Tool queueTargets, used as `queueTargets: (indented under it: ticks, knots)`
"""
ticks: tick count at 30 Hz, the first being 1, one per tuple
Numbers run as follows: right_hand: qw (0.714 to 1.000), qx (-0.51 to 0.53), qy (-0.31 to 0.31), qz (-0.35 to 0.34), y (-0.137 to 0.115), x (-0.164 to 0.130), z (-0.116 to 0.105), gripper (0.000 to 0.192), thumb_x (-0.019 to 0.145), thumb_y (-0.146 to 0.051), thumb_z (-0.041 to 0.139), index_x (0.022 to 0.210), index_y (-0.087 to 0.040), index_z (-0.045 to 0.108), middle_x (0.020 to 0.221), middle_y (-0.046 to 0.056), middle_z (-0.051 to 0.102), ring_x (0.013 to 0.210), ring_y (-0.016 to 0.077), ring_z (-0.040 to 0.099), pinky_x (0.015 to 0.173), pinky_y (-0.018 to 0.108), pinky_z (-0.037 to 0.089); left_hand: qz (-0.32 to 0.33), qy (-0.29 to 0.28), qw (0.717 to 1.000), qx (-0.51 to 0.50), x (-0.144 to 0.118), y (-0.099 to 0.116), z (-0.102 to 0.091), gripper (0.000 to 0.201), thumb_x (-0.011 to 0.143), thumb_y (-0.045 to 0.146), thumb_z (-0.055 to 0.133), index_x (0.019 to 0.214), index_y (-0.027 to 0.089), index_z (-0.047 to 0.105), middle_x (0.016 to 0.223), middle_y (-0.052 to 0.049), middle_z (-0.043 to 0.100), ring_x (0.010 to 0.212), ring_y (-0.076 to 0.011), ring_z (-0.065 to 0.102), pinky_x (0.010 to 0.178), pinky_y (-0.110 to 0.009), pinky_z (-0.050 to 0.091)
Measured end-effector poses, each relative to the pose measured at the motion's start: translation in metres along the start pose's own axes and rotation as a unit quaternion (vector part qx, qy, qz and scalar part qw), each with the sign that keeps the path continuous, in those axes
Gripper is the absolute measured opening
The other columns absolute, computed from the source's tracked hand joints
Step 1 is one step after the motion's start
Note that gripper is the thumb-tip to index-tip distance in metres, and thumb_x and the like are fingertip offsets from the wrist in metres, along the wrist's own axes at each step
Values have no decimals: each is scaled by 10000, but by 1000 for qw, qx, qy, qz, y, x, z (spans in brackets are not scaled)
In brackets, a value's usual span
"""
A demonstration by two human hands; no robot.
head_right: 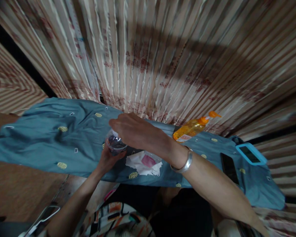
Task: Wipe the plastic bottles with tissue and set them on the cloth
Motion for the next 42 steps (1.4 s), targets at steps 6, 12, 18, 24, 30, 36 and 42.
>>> queueTargets:
  ticks: [6, 12, 18, 24, 30, 36, 42]
  knots:
    - [997, -28, -36, 62, 4, 20, 4, 325, 1103, -398, 587, 1006, -131, 744, 980, 114, 784, 986, 264, 735, 878, 374, 482, -15, 0, 1000, -9, -1, -2, -1, 819, 655, 445, 927, 1361, 242, 565, 1303, -97, 742, 1222, -323, 719, 1115, -498, 559]
    - [995, -36, -49, 73, 3, 20, 3, 495, 1077, -468, 637, 1363, -67, 681, 1237, 182, 796, 1183, 304, 736, 973, 397, 507, -13, 9, 1000, -23, 0, -9, -2, 839, 655, 478, 935, 1369, 231, 571, 1328, -112, 725, 1257, -330, 700, 1145, -509, 533]
    - [996, -46, -60, 42, -2, 18, 8, 234, 1103, -240, 565, 1120, -115, 763, 1085, 128, 804, 1058, 218, 718, 888, 326, 451, 4, 3, 1000, -23, 1, -7, 0, 842, 659, 407, 947, 1392, 248, 564, 1316, -80, 733, 1221, -297, 715, 1118, -474, 549]
    - [994, -58, -62, 72, -3, 19, 1, 364, 1069, -354, 668, 1325, -98, 707, 1234, 158, 806, 1165, 276, 731, 898, 348, 460, -13, 2, 999, -31, 1, -9, -2, 857, 641, 447, 956, 1380, 236, 575, 1312, -97, 739, 1239, -321, 715, 1125, -491, 545]
    - [986, -85, -108, 98, 0, 18, 1, 271, 1096, -283, 589, 1141, -83, 767, 1096, 172, 824, 1072, 272, 746, 835, 348, 445, -7, 10, 1000, -23, 2, -6, -3, 859, 634, 441, 955, 1377, 232, 578, 1309, -99, 748, 1229, -319, 720, 1119, -494, 552]
    - [991, -94, -76, 58, -7, 20, 6, 332, 1098, -316, 592, 1314, -87, 697, 1133, 158, 809, 1088, 260, 724, 853, 351, 462, -10, 20, 999, -32, 2, -7, -2, 855, 619, 445, 963, 1354, 238, 579, 1269, -88, 759, 1182, -300, 734, 1085, -474, 573]
    - [985, -96, -96, 105, -5, 22, 13, 345, 1129, -278, 485, 1254, -57, 718, 1125, 214, 818, 1096, 288, 762, 840, 362, 499, -11, 27, 999, -33, 1, -6, -3, 825, 613, 440, 963, 1322, 229, 598, 1261, -102, 766, 1190, -317, 738, 1094, -487, 575]
Point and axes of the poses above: each hand's wrist, its own x-axis towards the middle knuckle, its own z-axis out of the palm, y = z × x, the point moved 10 cm from there along x, towards the middle knuckle
